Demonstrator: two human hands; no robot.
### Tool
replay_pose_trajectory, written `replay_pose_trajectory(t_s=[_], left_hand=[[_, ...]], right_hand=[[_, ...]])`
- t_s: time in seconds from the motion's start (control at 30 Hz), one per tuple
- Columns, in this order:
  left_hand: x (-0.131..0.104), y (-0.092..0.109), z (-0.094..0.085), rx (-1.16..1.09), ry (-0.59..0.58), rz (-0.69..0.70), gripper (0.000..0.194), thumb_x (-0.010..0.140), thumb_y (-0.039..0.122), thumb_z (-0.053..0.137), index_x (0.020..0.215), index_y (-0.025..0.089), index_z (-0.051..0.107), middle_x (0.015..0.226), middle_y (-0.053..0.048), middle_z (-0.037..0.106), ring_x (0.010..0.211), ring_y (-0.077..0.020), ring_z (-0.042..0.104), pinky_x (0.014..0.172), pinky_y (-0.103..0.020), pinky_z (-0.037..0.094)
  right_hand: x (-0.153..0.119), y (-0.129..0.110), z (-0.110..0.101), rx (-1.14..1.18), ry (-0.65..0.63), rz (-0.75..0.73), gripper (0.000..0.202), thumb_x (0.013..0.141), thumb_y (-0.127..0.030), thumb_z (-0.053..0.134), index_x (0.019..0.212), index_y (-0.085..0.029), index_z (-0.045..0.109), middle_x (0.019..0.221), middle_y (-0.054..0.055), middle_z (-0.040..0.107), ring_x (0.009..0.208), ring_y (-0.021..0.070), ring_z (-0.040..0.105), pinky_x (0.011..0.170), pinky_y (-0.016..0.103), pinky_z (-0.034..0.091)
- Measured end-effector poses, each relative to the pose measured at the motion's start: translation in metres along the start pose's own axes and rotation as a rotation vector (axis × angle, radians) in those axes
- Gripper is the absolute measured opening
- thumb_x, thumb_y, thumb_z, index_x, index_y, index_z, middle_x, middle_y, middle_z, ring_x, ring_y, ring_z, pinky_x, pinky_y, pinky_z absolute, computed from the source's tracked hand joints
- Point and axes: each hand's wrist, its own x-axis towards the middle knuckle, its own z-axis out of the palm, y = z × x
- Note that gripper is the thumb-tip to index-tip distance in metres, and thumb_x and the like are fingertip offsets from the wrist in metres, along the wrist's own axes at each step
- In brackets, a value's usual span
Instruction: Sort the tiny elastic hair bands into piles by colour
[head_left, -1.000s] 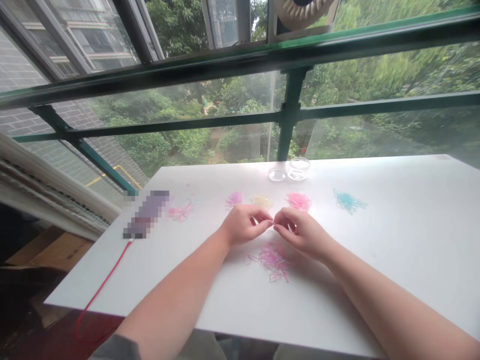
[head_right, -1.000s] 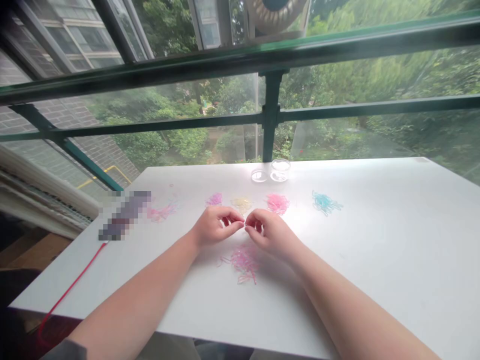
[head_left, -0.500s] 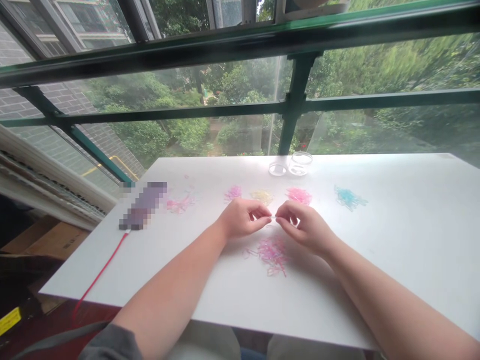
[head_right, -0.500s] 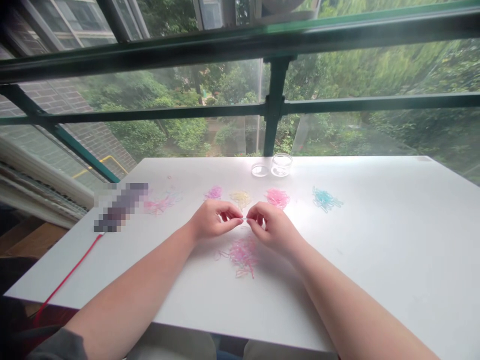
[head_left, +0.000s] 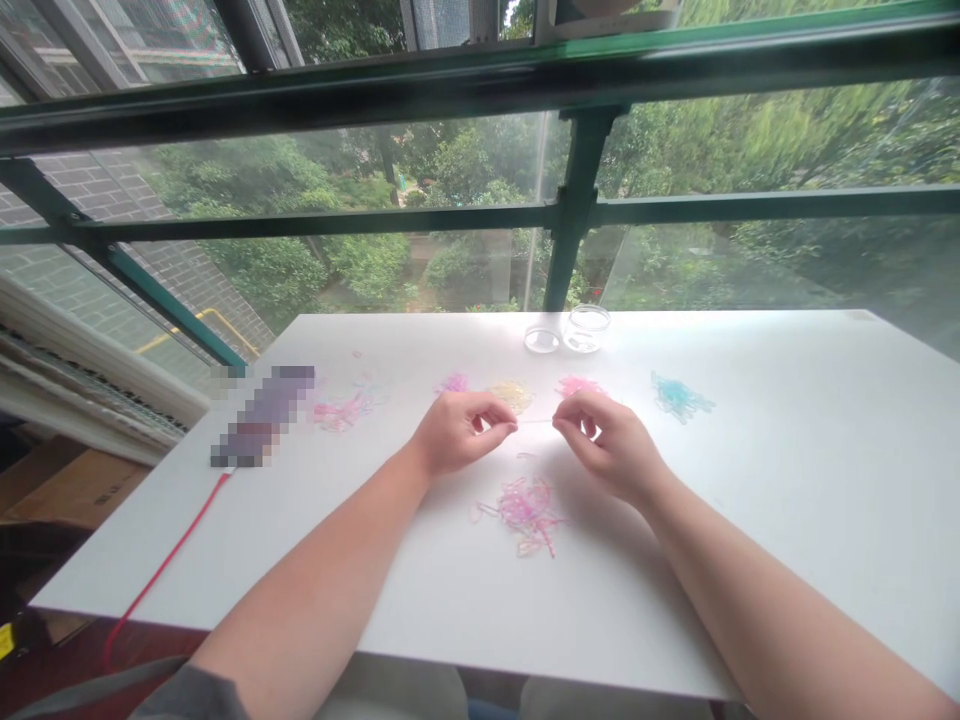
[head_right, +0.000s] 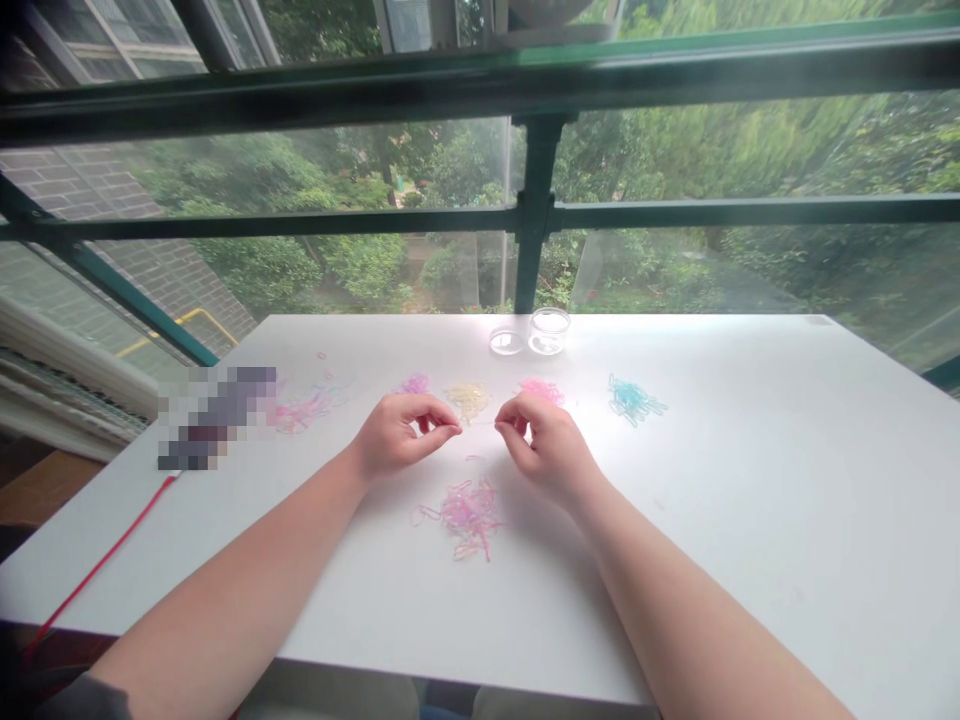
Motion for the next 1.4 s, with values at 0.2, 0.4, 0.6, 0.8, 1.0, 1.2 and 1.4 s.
replay_pose_trajectory(t_s=[0.2, 0.4, 0.6, 0.8, 1.0, 1.2, 1.4], left_hand=[[-0.003, 0.006, 0.013, -0.043, -0.072, 0.013, 0.008, 0.075, 0.019, 0.061, 0.077, 0.015, 0.068, 0.070, -0.002, 0.069, 0.061, -0.0088, 0.060, 0.055, -0.019, 0.045], [-0.003, 0.004, 0.013, -0.050, -0.031, -0.014, 0.007, 0.073, 0.019, 0.063, 0.075, 0.015, 0.067, 0.066, -0.002, 0.068, 0.059, -0.0084, 0.059, 0.053, -0.018, 0.043], [-0.002, 0.001, 0.010, -0.029, -0.064, -0.007, 0.005, 0.073, 0.018, 0.062, 0.072, 0.015, 0.066, 0.067, -0.001, 0.067, 0.060, -0.0086, 0.058, 0.055, -0.020, 0.042], [-0.001, -0.002, 0.006, -0.036, -0.039, -0.035, 0.007, 0.074, 0.021, 0.062, 0.073, 0.015, 0.067, 0.067, -0.002, 0.068, 0.060, -0.0093, 0.059, 0.054, -0.020, 0.042], [-0.003, -0.001, 0.011, -0.056, -0.080, -0.001, 0.007, 0.073, 0.020, 0.062, 0.073, 0.015, 0.067, 0.065, -0.002, 0.068, 0.058, -0.0088, 0.058, 0.054, -0.020, 0.042], [-0.002, -0.002, 0.012, -0.049, -0.055, 0.005, 0.006, 0.071, 0.019, 0.062, 0.072, 0.015, 0.066, 0.064, -0.001, 0.067, 0.058, -0.0090, 0.059, 0.054, -0.020, 0.042], [-0.001, -0.002, 0.008, -0.032, -0.072, 0.016, 0.007, 0.073, 0.019, 0.060, 0.071, 0.016, 0.066, 0.063, -0.001, 0.067, 0.058, -0.0089, 0.058, 0.055, -0.020, 0.042]], right_hand=[[-0.004, -0.010, 0.009, 0.077, -0.073, -0.053, 0.009, 0.076, -0.011, 0.051, 0.074, -0.019, 0.053, 0.065, 0.000, 0.055, 0.059, 0.0117, 0.047, 0.057, 0.025, 0.038], [-0.003, -0.008, 0.007, 0.078, -0.055, -0.032, 0.007, 0.075, -0.012, 0.052, 0.073, -0.019, 0.054, 0.065, 0.000, 0.055, 0.059, 0.0114, 0.046, 0.056, 0.025, 0.038], [0.000, -0.001, 0.004, 0.075, -0.045, -0.005, 0.007, 0.075, -0.013, 0.052, 0.073, -0.019, 0.055, 0.066, 0.000, 0.057, 0.059, 0.0119, 0.047, 0.056, 0.025, 0.037], [0.002, 0.006, -0.002, 0.089, 0.039, 0.096, 0.005, 0.077, -0.017, 0.053, 0.073, -0.019, 0.055, 0.065, 0.000, 0.057, 0.058, 0.0120, 0.047, 0.055, 0.025, 0.037], [-0.002, -0.004, 0.011, 0.145, -0.115, -0.035, 0.008, 0.076, -0.012, 0.051, 0.073, -0.019, 0.054, 0.066, 0.000, 0.055, 0.060, 0.0118, 0.047, 0.057, 0.025, 0.038], [-0.004, -0.006, 0.011, 0.138, -0.140, -0.037, 0.008, 0.075, -0.012, 0.052, 0.074, -0.019, 0.054, 0.067, 0.000, 0.055, 0.061, 0.0122, 0.047, 0.058, 0.026, 0.038], [0.001, 0.001, 0.000, 0.132, -0.071, -0.004, 0.008, 0.075, -0.012, 0.052, 0.073, -0.019, 0.053, 0.066, 0.000, 0.055, 0.060, 0.0120, 0.046, 0.057, 0.025, 0.038]])
